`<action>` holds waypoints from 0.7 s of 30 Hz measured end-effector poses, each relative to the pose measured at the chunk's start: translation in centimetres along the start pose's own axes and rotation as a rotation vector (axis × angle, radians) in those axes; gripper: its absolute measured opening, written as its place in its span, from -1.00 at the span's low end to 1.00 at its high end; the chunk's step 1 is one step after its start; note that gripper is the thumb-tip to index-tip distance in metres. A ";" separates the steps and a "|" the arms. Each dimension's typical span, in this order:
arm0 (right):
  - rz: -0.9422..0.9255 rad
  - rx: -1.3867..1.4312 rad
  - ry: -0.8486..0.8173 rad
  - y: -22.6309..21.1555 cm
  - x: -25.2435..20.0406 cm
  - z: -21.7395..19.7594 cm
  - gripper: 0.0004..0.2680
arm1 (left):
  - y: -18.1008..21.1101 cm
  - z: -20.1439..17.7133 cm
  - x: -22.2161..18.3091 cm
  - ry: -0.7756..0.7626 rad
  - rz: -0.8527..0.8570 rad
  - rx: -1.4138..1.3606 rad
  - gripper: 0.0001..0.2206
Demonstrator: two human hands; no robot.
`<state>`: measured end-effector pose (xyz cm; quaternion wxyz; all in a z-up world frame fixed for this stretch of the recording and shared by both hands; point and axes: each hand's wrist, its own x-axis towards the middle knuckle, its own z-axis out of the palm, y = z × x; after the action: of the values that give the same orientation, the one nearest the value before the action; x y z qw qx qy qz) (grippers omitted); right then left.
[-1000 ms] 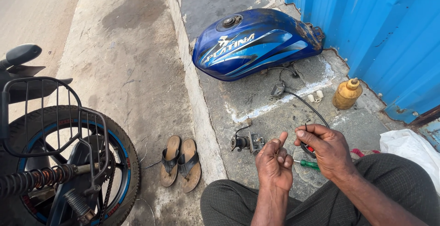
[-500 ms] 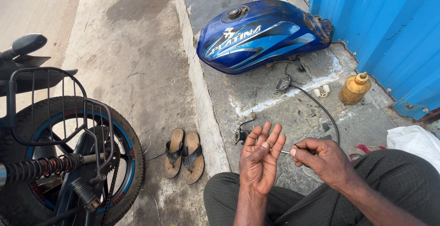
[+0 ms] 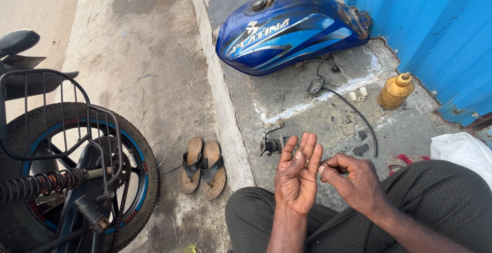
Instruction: Cleaning and inspecting components of a motorcycle carburetor.
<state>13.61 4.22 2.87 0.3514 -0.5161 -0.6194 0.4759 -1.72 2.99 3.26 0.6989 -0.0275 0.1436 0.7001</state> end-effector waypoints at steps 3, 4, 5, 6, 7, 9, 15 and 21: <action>-0.002 -0.030 0.010 -0.2 0.0 -0.1 -0.88 | -0.1 -0.1 0.2 0.000 -0.005 -0.001 -0.63; 0.004 -0.050 0.016 -0.3 0.0 -0.2 -0.88 | -0.2 -0.2 0.2 0.002 -0.006 -0.004 -0.64; 0.006 -0.049 0.016 0.0 0.0 -0.2 -0.88 | -0.2 -0.2 0.2 0.004 -0.007 -0.004 -0.64; 0.010 -0.022 -0.011 0.2 0.1 -0.2 -0.88 | -0.3 -0.2 0.2 0.009 -0.005 -0.004 -0.64; 0.014 0.006 -0.038 0.4 0.1 -0.2 -0.88 | -0.3 -0.2 0.2 0.014 -0.004 -0.005 -0.64; 0.019 0.010 -0.043 0.3 0.1 -0.2 -0.88 | -0.3 -0.2 0.1 0.015 -0.004 -0.001 -0.64; 0.006 -0.032 -0.023 0.3 0.1 -0.1 -0.89 | -0.3 0.1 0.0 0.014 -0.004 0.008 -0.61; 0.052 -0.058 -0.020 0.0 0.2 -0.1 -0.88 | -0.5 0.1 0.1 0.020 0.008 0.040 -0.58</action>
<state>13.70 4.42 2.88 0.3176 -0.5371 -0.6229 0.4718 -1.24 3.10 3.25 0.6951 -0.0199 0.1645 0.6995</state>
